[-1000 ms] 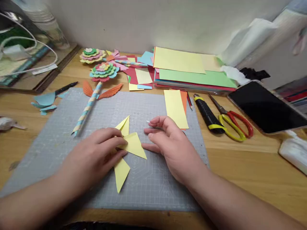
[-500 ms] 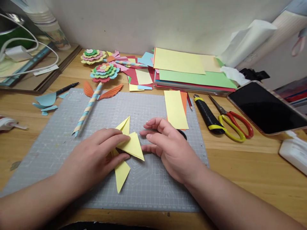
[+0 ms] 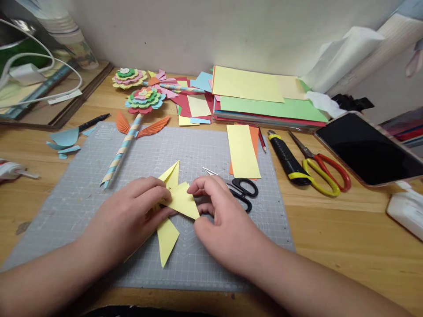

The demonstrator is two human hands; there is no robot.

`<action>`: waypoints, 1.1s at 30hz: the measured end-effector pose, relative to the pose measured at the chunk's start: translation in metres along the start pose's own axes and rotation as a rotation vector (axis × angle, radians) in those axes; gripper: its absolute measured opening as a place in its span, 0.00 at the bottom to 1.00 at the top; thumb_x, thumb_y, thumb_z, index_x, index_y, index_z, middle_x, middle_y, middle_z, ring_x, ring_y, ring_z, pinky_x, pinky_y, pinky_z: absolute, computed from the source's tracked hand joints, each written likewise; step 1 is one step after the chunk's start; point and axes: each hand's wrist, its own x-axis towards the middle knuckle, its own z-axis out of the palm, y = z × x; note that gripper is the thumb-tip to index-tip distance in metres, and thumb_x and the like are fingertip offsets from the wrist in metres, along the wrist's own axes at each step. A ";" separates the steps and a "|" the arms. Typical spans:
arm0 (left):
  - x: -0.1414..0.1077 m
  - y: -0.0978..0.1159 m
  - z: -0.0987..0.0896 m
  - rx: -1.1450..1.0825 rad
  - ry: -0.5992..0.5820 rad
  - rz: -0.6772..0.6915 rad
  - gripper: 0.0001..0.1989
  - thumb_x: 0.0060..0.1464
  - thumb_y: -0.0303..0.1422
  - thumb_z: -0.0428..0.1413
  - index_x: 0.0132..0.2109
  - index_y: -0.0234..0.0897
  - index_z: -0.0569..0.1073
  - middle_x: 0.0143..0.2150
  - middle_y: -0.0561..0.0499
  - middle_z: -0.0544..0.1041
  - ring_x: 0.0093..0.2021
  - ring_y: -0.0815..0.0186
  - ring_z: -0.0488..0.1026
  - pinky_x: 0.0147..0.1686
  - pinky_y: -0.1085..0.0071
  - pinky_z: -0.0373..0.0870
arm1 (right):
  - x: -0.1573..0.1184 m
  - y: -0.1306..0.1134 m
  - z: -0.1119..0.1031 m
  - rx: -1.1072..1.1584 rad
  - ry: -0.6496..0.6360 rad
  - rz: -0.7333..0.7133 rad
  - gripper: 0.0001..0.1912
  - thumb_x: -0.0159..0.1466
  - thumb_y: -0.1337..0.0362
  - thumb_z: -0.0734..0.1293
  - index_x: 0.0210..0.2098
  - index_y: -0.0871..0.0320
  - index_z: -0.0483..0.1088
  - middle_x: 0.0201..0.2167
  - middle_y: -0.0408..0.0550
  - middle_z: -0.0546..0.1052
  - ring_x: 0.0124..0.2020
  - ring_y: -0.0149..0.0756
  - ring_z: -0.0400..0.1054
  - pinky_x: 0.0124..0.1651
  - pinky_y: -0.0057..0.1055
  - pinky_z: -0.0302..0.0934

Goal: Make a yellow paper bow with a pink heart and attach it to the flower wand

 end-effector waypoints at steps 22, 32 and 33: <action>0.001 0.002 -0.001 -0.016 -0.014 -0.036 0.05 0.59 0.32 0.54 0.36 0.36 0.69 0.38 0.49 0.71 0.39 0.60 0.68 0.38 0.62 0.68 | -0.011 0.002 0.002 -0.759 0.037 -0.262 0.12 0.63 0.70 0.62 0.45 0.55 0.59 0.38 0.50 0.71 0.38 0.40 0.69 0.34 0.34 0.64; 0.003 0.004 -0.002 -0.010 -0.012 -0.035 0.05 0.58 0.32 0.55 0.35 0.36 0.69 0.39 0.48 0.72 0.40 0.59 0.69 0.38 0.61 0.69 | -0.010 0.001 0.001 -0.870 -0.045 -0.262 0.03 0.65 0.70 0.59 0.36 0.56 0.62 0.29 0.45 0.72 0.29 0.36 0.68 0.29 0.30 0.60; 0.002 0.003 -0.002 -0.008 -0.013 -0.034 0.05 0.58 0.32 0.55 0.35 0.35 0.69 0.38 0.48 0.72 0.40 0.58 0.69 0.38 0.61 0.69 | -0.010 0.001 0.001 -0.881 -0.057 -0.275 0.04 0.65 0.70 0.59 0.35 0.57 0.62 0.29 0.45 0.71 0.30 0.36 0.67 0.30 0.31 0.60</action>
